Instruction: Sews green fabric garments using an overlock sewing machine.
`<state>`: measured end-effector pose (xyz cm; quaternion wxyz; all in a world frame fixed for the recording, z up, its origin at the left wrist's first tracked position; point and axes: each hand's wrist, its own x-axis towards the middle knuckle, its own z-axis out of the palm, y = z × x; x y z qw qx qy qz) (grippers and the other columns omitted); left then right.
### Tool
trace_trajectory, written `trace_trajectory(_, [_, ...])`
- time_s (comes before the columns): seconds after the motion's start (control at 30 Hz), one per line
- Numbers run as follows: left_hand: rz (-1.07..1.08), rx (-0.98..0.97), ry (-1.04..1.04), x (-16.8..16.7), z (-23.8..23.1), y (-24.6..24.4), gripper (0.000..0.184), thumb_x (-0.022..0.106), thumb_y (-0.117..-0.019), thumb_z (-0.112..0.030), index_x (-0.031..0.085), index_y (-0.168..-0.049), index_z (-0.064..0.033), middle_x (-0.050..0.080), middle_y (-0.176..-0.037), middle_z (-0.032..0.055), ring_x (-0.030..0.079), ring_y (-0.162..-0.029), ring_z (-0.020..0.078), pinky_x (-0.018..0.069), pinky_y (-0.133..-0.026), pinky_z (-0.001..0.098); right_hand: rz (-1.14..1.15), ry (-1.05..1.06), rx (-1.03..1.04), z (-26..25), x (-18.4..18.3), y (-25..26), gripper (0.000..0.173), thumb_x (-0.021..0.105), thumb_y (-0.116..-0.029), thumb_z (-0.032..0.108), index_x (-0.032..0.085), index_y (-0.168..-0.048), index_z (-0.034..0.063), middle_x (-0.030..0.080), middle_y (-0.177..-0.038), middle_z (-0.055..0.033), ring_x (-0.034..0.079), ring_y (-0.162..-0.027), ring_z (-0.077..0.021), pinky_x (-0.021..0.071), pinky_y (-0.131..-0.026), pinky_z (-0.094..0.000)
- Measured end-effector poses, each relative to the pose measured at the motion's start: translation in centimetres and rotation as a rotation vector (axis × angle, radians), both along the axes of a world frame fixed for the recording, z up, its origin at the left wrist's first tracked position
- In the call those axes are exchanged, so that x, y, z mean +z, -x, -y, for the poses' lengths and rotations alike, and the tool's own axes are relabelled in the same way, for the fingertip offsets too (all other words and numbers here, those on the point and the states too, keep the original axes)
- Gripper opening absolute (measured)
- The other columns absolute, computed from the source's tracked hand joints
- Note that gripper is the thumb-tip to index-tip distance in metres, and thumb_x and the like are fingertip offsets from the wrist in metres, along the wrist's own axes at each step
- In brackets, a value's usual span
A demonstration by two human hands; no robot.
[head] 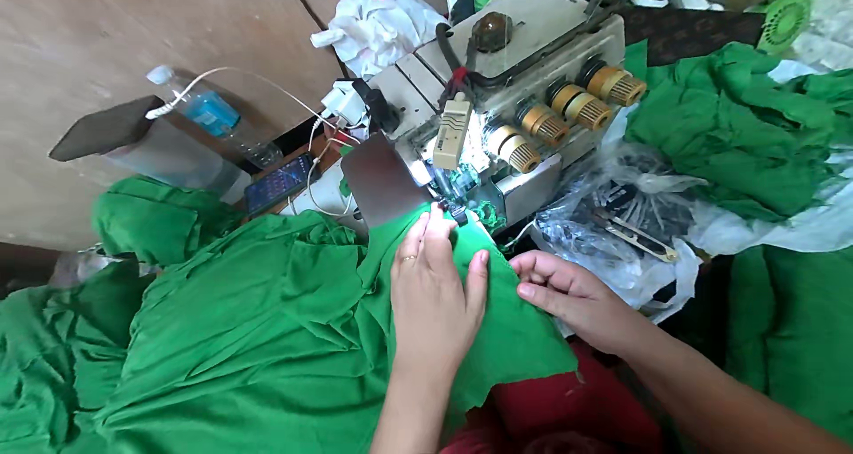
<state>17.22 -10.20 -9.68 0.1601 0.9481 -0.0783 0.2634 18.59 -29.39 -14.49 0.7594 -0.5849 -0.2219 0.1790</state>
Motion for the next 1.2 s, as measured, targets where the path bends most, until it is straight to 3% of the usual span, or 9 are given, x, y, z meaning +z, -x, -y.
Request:
trace_trajectory(0.23, [-0.006, -0.187, 0.107, 0.5, -0.8, 1.6, 0.057, 0.056, -0.0982, -0.058, 0.068, -0.117, -0.0048, 0.068, -0.129, 0.0172, 0.059, -0.129, 0.0334, 0.0433, -0.111, 0.0532, 0.006, -0.021, -0.014, -0.4, 0.7, -0.5, 0.022, 0.052, -0.1027, 0.009, 0.061, -0.121, 0.0027, 0.066, -0.092, 0.0061, 0.064, -0.081, 0.0005, 0.0561, -0.075, -0.0175])
trace_trajectory(0.33, [0.056, -0.245, -0.047, -2.1, 0.8, 3.5, 0.085, 0.052, -0.0876, -0.079, 0.055, -0.14, -0.0112, 0.059, -0.144, 0.0111, 0.046, -0.144, 0.0228, 0.0196, -0.123, 0.0526, -0.001, -0.041, -0.004, 0.0, 0.7, 0.0, 0.022, 0.058, -0.1002, 0.008, 0.061, -0.121, 0.0042, 0.068, -0.096, 0.0085, 0.065, -0.086, 0.0026, 0.0555, -0.078, -0.0162])
trace_trajectory(0.4, [0.13, -0.16, -0.198, -3.8, 0.9, 3.5, 0.075, 0.056, -0.0943, -0.062, 0.048, -0.148, -0.0098, 0.054, -0.151, 0.0103, 0.04, -0.148, 0.0225, 0.0118, -0.122, 0.0552, -0.032, -0.082, 0.029, 0.2, 0.6, 0.3, 0.024, 0.061, -0.0993, 0.008, 0.06, -0.123, 0.0047, 0.071, -0.099, 0.0069, 0.068, -0.087, 0.0003, 0.0577, -0.078, -0.0184])
trace_trajectory(0.5, [0.185, -0.179, -0.091, -3.1, -0.1, 2.4, 0.029, 0.057, -0.0981, -0.017, 0.062, -0.126, -0.0131, 0.067, -0.133, 0.0082, 0.055, -0.135, 0.0207, 0.0245, -0.122, 0.05, -0.077, -0.101, 0.001, -0.2, 0.7, 0.2, 0.023, 0.064, -0.0964, 0.006, 0.058, -0.118, 0.0088, 0.072, -0.093, 0.0064, 0.07, -0.077, -0.0024, 0.0594, -0.066, -0.0196])
trace_trajectory(0.63, [0.149, -0.434, -0.074, -0.1, -2.6, 0.9, 0.018, 0.055, -0.0997, -0.005, 0.072, -0.099, -0.0123, 0.076, -0.106, 0.0045, 0.069, -0.114, 0.02, 0.0502, -0.106, 0.0362, 0.013, -0.113, -0.073, -1.1, 1.1, -1.0, 0.015, 0.066, -0.0953, 0.003, 0.058, -0.105, 0.0108, 0.072, -0.086, 0.0072, 0.071, -0.069, -0.0038, 0.0612, -0.062, -0.0213])
trace_trajectory(0.77, [0.059, -0.473, -0.108, 1.4, -4.5, -0.9, 0.024, 0.052, -0.1011, -0.008, 0.076, -0.102, -0.0113, 0.077, -0.11, 0.0063, 0.072, -0.112, 0.0207, 0.0553, -0.099, 0.0368, 0.321, 0.087, -0.202, -2.1, 1.4, -2.6, 0.018, 0.061, -0.0996, 0.009, 0.072, -0.111, 0.0004, 0.074, -0.095, 0.0018, 0.065, -0.07, 0.0032, 0.0556, -0.06, -0.0131])
trace_trajectory(0.97, [0.002, -0.406, -0.16, 2.3, -6.6, -4.2, 0.032, 0.05, -0.095, -0.02, 0.079, -0.104, -0.0105, 0.076, -0.113, 0.0063, 0.071, -0.113, 0.0225, 0.0572, -0.093, 0.0421, 0.564, 0.333, -0.317, -1.9, 1.3, -3.3, 0.029, 0.05, -0.1043, 0.016, 0.074, -0.117, 0.0058, 0.072, -0.099, -0.0025, 0.063, -0.074, 0.0024, 0.0526, -0.064, -0.0133])
trace_trajectory(1.07, [-0.011, -0.198, -0.107, 2.8, -5.6, -4.7, 0.033, 0.047, -0.0996, -0.02, 0.075, -0.092, -0.0051, 0.074, -0.096, 0.01, 0.071, -0.095, 0.0273, 0.0561, -0.08, 0.0466, 0.606, 0.383, -0.389, -1.5, 1.2, -3.1, 0.03, 0.053, -0.1042, 0.022, 0.073, -0.121, 0.008, 0.068, -0.112, -0.0077, 0.063, -0.081, -0.001, 0.0543, -0.071, -0.0161])
trace_trajectory(1.2, [-0.087, 0.063, 0.004, 2.4, -4.8, -3.5, 0.02, 0.061, -0.1011, -0.015, 0.069, -0.106, 0.0033, 0.067, -0.105, 0.0207, 0.069, -0.092, 0.0354, 0.058, -0.077, 0.0526, 0.671, 0.282, -0.408, -1.4, 1.4, -2.6, 0.026, 0.057, -0.103, 0.021, 0.073, -0.114, 0.0047, 0.066, -0.108, -0.0077, 0.06, -0.082, 0.0025, 0.0526, -0.072, -0.0115])
